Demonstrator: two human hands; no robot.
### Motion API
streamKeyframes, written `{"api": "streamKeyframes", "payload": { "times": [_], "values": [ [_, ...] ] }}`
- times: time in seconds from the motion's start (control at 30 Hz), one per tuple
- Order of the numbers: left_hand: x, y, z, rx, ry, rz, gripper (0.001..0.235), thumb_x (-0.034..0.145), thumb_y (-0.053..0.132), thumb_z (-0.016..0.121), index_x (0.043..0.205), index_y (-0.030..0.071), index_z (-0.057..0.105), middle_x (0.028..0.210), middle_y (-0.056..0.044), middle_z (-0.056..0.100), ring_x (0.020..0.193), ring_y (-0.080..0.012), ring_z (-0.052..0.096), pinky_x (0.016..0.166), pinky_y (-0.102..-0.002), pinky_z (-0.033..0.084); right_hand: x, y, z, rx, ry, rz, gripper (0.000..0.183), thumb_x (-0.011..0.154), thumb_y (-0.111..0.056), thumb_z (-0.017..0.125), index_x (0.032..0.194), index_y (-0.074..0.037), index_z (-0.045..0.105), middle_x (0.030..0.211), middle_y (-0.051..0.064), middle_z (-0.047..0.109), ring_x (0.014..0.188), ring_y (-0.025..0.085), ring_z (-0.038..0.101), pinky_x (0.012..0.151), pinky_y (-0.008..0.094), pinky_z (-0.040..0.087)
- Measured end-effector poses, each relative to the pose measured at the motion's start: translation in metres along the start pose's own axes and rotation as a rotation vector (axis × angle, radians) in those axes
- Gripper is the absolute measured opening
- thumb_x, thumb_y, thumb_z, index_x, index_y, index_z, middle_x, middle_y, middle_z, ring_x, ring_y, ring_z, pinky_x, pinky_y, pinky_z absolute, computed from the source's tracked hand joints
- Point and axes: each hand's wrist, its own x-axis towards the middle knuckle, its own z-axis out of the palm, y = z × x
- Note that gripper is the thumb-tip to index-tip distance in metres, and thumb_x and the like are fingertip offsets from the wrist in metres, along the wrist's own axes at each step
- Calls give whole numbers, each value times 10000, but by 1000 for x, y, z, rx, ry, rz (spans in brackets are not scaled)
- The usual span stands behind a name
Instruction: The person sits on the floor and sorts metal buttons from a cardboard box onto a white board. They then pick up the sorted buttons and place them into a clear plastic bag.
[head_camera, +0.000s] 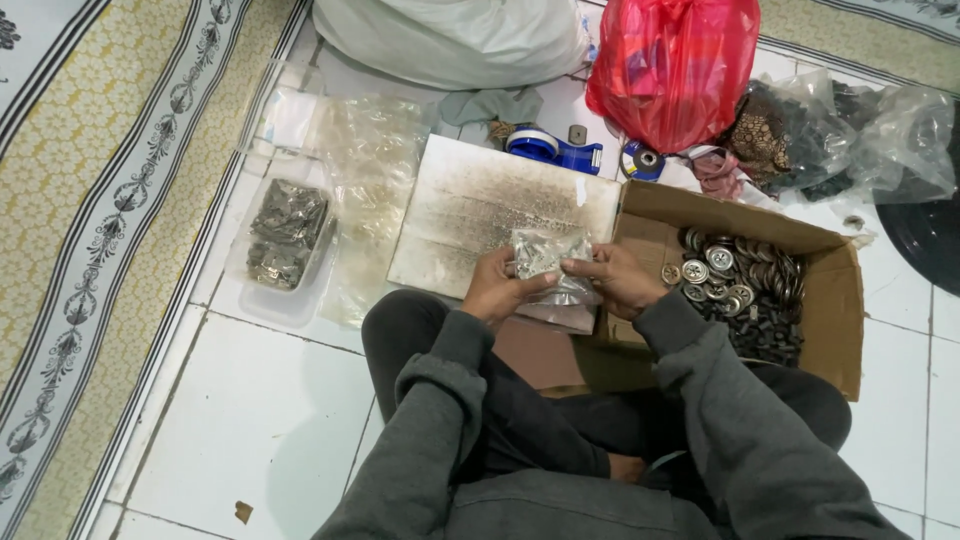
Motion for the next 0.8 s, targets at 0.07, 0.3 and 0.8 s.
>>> {"api": "streamKeyframes", "payload": {
  "times": [0.07,0.3,0.8],
  "values": [
    [-2,3,2,-23,16,-44,491,793,65,900,1153,-86,602,919,-184,724,817,-225,720,713,-351,650,-22,-28,22,52,11,77,224,823,-102,858,933,9,697,759,93,743,583,164,699,501,329,575],
    [25,-36,-36,63,31,22,757,715,8,945,1349,-105,547,997,-194,711,895,-221,717,769,-339,679,-11,-15,20,97,-14,55,169,893,-105,817,1006,-24,722,840,55,754,644,118,724,627,353,653],
    [-8,28,-53,-135,307,127,813,644,119,998,1310,-117,594,1000,-231,691,828,-217,714,650,-278,629,-25,-85,110,194,-140,-18,95,927,-145,751,1012,-150,707,754,30,684,661,209,719,580,345,621]
  ]
}}
